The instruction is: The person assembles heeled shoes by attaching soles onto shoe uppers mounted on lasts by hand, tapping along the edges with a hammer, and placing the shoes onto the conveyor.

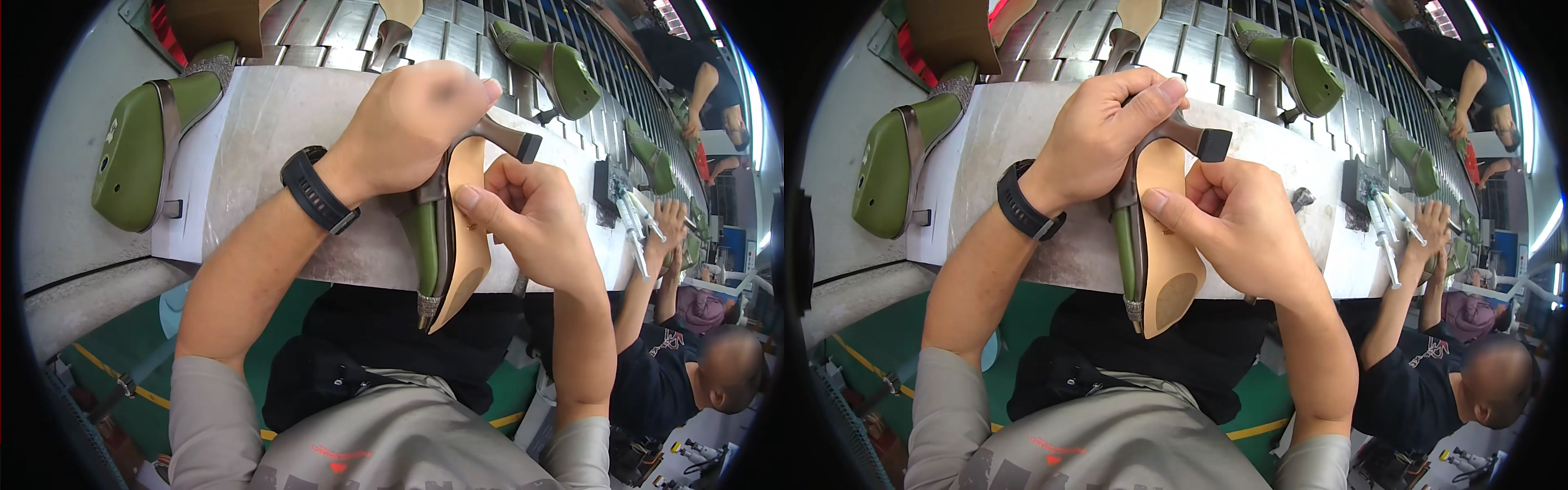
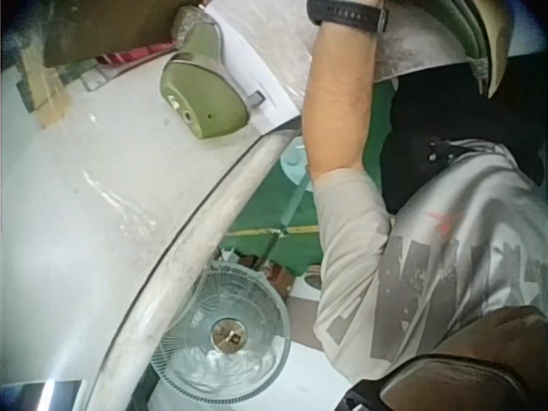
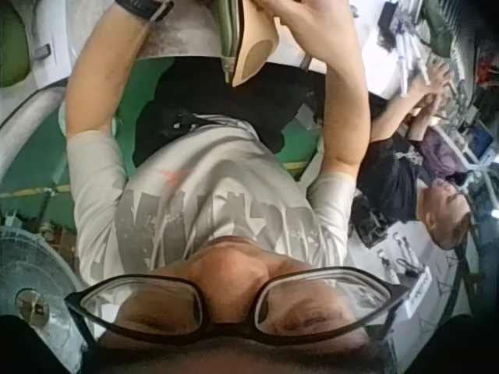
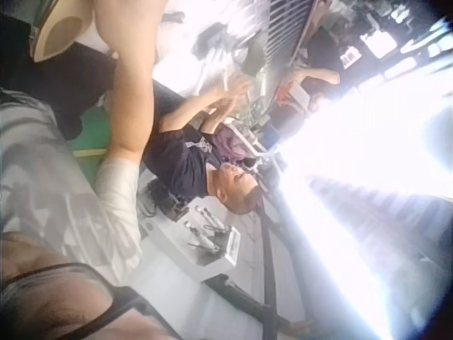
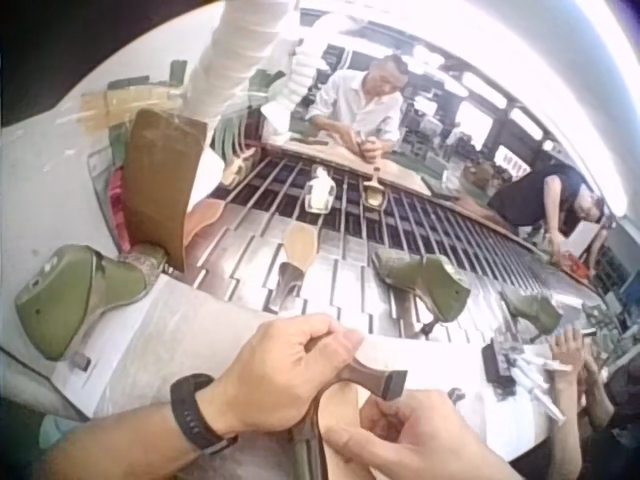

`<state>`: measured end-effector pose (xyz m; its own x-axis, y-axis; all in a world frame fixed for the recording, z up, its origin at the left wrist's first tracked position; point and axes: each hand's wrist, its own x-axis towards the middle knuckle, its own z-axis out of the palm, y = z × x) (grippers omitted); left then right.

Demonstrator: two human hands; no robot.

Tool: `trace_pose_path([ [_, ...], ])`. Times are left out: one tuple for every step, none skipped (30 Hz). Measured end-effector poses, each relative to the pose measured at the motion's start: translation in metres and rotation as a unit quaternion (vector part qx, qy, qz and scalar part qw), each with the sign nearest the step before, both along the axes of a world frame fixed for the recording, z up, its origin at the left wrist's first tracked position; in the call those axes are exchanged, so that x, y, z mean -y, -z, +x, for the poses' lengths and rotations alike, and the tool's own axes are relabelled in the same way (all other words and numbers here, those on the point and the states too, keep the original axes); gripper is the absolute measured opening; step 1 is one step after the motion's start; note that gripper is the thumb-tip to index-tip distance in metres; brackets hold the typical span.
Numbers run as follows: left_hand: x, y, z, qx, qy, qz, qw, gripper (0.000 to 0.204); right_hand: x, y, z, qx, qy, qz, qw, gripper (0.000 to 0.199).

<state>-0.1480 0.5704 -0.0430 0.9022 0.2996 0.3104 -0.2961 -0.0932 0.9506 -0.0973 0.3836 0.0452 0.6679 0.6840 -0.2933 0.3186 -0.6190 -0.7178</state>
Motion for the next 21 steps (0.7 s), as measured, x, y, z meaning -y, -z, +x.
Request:
trace_pose_path([
  [0.001,0.000,0.000,0.001,-0.001,0.000,1.000,0.047,0.000,-0.001,0.000,0.001,-0.001,0.000,1.000,0.044],
  [0.002,0.000,0.000,0.002,-0.006,-0.009,1.000,0.047,0.000,-0.001,0.001,0.002,-0.009,-0.003,1.000,0.044],
  [0.003,-0.001,0.000,0.002,-0.012,-0.017,1.000,0.047,0.000,-0.001,0.001,0.003,-0.018,-0.006,1.000,0.045],
  [0.004,-0.001,0.001,0.002,-0.012,-0.018,1.000,0.047,-0.002,-0.002,0.000,0.003,-0.019,-0.006,1.000,0.045],
  [0.005,-0.001,0.001,0.001,-0.024,-0.012,1.000,0.046,-0.003,-0.003,-0.001,0.018,-0.021,-0.013,1.000,0.045],
  [0.006,-0.001,0.002,0.001,-0.036,-0.006,0.999,0.046,-0.005,-0.005,-0.002,0.033,-0.023,-0.019,0.999,0.046],
  [0.007,-0.002,0.002,0.000,-0.037,-0.006,0.999,0.046,-0.006,-0.005,-0.004,0.032,-0.024,-0.019,0.999,0.046],
  [0.008,-0.002,0.002,-0.003,-0.054,0.005,0.998,0.045,-0.009,-0.006,-0.006,0.046,-0.013,-0.037,0.998,0.046],
  [0.008,-0.002,0.002,-0.006,-0.072,0.016,0.997,0.044,-0.010,-0.005,-0.008,0.061,-0.001,-0.055,0.997,0.047],
  [0.009,-0.004,0.004,-0.004,-0.070,0.017,0.997,0.044,-0.009,-0.003,-0.008,0.063,0.001,-0.055,0.997,0.047],
  [0.009,-0.006,0.005,-0.022,-0.078,0.029,0.996,0.045,-0.007,0.003,-0.008,0.068,0.013,-0.028,0.997,0.047],
  [0.009,-0.008,0.006,-0.040,-0.086,0.042,0.995,0.045,-0.005,0.008,-0.007,0.073,0.025,-0.001,0.997,0.047],
  [0.010,-0.006,0.007,-0.037,-0.084,0.043,0.995,0.045,-0.003,0.012,-0.005,0.076,0.027,0.000,0.997,0.047],
  [0.011,0.000,0.009,-0.012,-0.088,0.030,0.996,0.045,0.000,0.015,-0.003,0.068,0.016,0.011,0.997,0.047],
  [0.011,0.003,0.010,0.014,-0.091,0.016,0.996,0.046,0.002,0.016,0.000,0.061,0.004,0.023,0.998,0.046],
  [0.010,0.003,0.009,0.014,-0.091,0.016,0.996,0.046,0.006,0.015,0.004,0.020,-0.008,0.003,1.000,0.042],
  [0.009,0.003,0.007,0.007,-0.088,0.022,0.996,0.046,0.011,0.013,0.005,0.020,-0.008,0.003,1.000,0.042],
  [0.008,0.003,0.007,-0.001,-0.084,0.027,0.996,0.047,0.015,0.008,0.002,-0.027,-0.026,0.012,0.999,0.039],
  [0.008,0.002,0.006,-0.001,-0.085,0.025,0.996,0.047,0.019,0.004,0.001,-0.074,-0.044,0.019,0.996,0.036],
  [0.008,0.001,0.007,-0.002,-0.082,0.028,0.996,0.047,0.021,0.002,0.003,-0.084,-0.051,0.006,0.995,0.035],
  [0.008,0.000,0.007,-0.003,-0.079,0.030,0.996,0.047,0.021,0.001,0.001,-0.085,-0.051,0.004,0.995,0.035],
])
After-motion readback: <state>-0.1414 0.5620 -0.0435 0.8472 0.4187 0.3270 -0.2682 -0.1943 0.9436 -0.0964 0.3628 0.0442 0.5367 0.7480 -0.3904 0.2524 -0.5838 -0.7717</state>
